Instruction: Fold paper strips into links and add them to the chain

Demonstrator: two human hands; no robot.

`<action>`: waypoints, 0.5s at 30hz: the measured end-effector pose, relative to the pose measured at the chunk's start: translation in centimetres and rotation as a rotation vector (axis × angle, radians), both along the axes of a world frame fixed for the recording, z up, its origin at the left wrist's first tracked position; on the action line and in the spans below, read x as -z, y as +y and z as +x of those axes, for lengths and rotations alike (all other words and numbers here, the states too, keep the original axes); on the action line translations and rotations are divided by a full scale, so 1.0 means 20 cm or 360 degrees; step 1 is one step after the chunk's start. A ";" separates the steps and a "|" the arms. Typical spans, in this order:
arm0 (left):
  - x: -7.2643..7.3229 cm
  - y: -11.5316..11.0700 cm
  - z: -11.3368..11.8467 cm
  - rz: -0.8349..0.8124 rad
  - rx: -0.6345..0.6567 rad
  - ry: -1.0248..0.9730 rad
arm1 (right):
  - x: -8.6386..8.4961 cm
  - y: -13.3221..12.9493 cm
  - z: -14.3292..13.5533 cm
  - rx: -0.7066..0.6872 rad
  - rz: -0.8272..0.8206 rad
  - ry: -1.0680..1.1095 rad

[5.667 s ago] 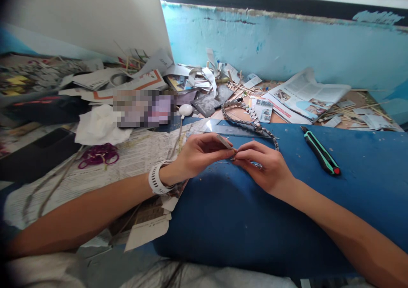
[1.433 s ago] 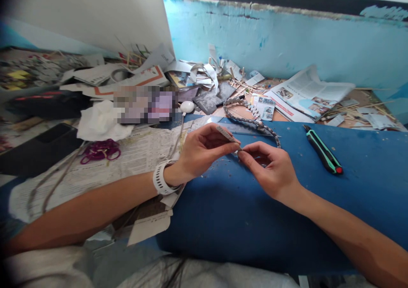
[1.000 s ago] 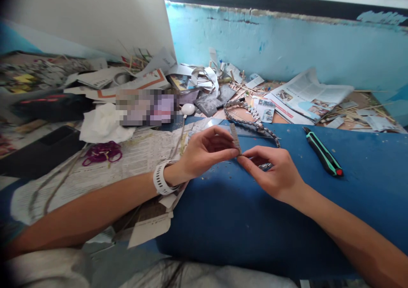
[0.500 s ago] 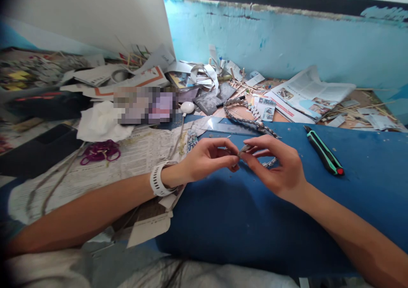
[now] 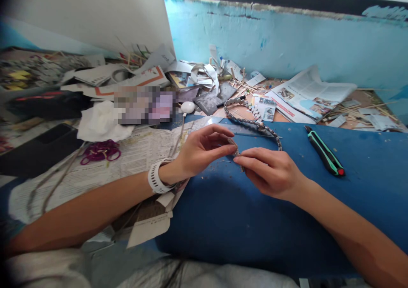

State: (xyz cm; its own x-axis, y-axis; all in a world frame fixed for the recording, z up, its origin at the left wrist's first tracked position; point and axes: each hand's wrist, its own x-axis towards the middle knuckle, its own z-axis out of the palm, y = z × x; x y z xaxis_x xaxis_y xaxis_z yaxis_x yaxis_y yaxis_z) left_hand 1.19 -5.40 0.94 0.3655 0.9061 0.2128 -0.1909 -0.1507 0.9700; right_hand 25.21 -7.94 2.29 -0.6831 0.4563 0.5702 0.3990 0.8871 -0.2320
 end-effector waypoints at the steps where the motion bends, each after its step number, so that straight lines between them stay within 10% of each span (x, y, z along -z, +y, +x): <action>1: 0.00 0.00 0.00 0.0006 0.0004 -0.0002 | 0.00 0.00 0.01 0.0000 0.0023 -0.0022; 15: 0.01 -0.02 0.00 0.0088 -0.0003 0.0093 | -0.03 -0.01 -0.06 0.0208 -0.0613 0.0382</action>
